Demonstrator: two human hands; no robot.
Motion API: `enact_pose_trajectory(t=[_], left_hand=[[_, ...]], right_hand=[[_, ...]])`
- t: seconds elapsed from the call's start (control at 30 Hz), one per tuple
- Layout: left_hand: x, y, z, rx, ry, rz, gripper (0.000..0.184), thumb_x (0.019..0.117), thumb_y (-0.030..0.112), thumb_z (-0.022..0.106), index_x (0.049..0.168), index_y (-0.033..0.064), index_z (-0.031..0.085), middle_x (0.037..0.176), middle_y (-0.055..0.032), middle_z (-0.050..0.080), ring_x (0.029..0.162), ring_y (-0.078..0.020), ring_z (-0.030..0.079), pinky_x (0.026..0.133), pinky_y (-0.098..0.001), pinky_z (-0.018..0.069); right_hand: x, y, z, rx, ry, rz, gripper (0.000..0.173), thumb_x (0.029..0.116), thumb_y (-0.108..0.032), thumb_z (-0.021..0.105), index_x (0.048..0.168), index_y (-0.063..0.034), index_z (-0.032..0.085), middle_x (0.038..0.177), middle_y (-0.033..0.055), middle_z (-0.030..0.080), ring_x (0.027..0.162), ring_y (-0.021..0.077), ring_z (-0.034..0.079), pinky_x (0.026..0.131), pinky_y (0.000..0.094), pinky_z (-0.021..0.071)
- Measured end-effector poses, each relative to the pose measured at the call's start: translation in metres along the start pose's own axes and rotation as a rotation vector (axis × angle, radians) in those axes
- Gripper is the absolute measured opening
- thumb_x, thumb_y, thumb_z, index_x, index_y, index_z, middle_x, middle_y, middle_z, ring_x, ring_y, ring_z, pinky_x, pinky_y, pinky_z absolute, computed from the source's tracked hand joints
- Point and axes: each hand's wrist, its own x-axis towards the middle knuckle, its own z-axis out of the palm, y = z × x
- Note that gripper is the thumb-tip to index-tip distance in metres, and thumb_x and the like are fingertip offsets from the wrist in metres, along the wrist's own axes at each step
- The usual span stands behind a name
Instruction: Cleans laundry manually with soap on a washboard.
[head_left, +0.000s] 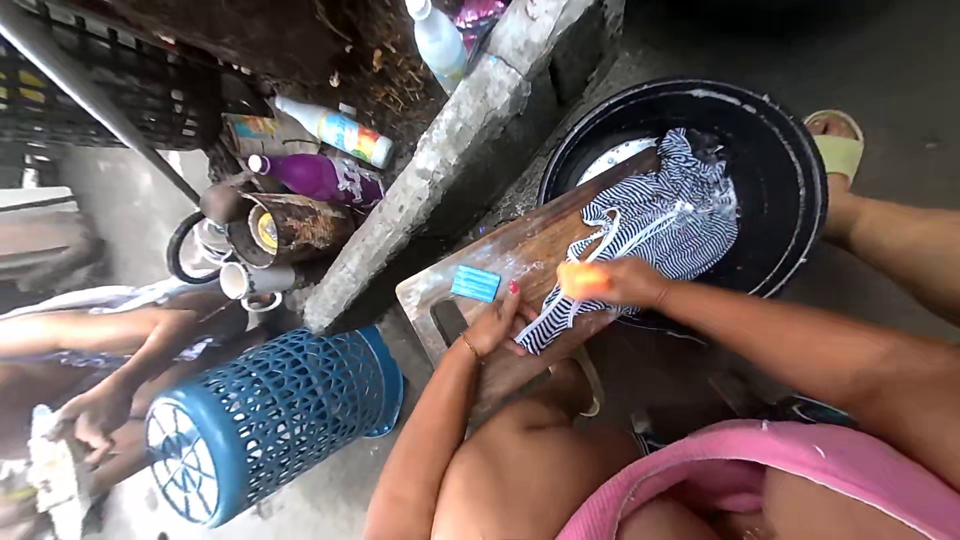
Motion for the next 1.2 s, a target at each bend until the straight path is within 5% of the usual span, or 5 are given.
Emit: enact_pose_trajectory(t=[0.17, 0.37, 0.6, 1.0, 1.2], left_hand=[[0.004, -0.007, 0.004, -0.077, -0.059, 0.024, 0.084, 0.1075, 0.051, -0.002, 0.126, -0.0053, 0.058, 0.096, -0.0169, 0.073, 0.083, -0.0274, 0.074, 0.076, -0.0465, 0.0624], [0.003, -0.007, 0.007, -0.087, -0.074, 0.024, 0.084, 0.1062, 0.053, -0.003, 0.133, -0.0027, 0.055, 0.101, -0.0161, 0.072, 0.088, -0.0263, 0.073, 0.075, -0.0462, 0.0618], [0.004, -0.013, 0.005, -0.084, -0.078, 0.031, 0.082, 0.1072, 0.052, -0.002, 0.136, -0.0029, 0.052, 0.106, -0.0194, 0.072, 0.089, -0.0291, 0.074, 0.078, -0.0487, 0.0613], [0.004, -0.012, 0.004, -0.079, -0.096, 0.035, 0.087, 0.1053, 0.056, -0.002, 0.128, -0.0048, 0.056, 0.097, -0.0161, 0.072, 0.086, -0.0268, 0.073, 0.078, -0.0473, 0.0616], [0.012, 0.001, 0.003, 0.09, -0.05, 0.104, 0.029, 0.1037, 0.027, 0.059, 0.109, -0.0005, 0.066, 0.084, -0.002, 0.065, 0.074, -0.0073, 0.062, 0.073, -0.0288, 0.0551]], right_hand=[[0.003, 0.079, -0.073, -0.289, 0.058, 0.636, 0.066, 0.0946, -0.055, 0.064, 0.128, 0.0013, 0.062, 0.103, 0.0335, 0.069, 0.099, 0.056, 0.067, 0.079, 0.0732, 0.0492], [-0.003, -0.063, 0.017, 0.064, -0.044, -0.167, 0.058, 0.0916, -0.054, 0.067, 0.104, 0.0024, 0.069, 0.085, 0.0204, 0.071, 0.08, 0.038, 0.072, 0.069, 0.0588, 0.0561], [0.016, 0.065, -0.076, -0.286, 0.033, 0.598, 0.061, 0.0947, -0.053, 0.065, 0.124, 0.0005, 0.065, 0.101, 0.0326, 0.069, 0.097, 0.055, 0.067, 0.079, 0.0742, 0.0488], [0.012, 0.07, -0.056, -0.247, 0.015, 0.465, 0.06, 0.0946, -0.054, 0.065, 0.125, -0.002, 0.065, 0.097, 0.0293, 0.071, 0.093, 0.052, 0.069, 0.078, 0.0714, 0.0516], [0.002, -0.044, -0.011, 0.026, -0.005, 0.143, 0.06, 0.091, -0.052, 0.068, 0.113, 0.0035, 0.068, 0.09, 0.0224, 0.072, 0.086, 0.0412, 0.072, 0.076, 0.0626, 0.0554]])
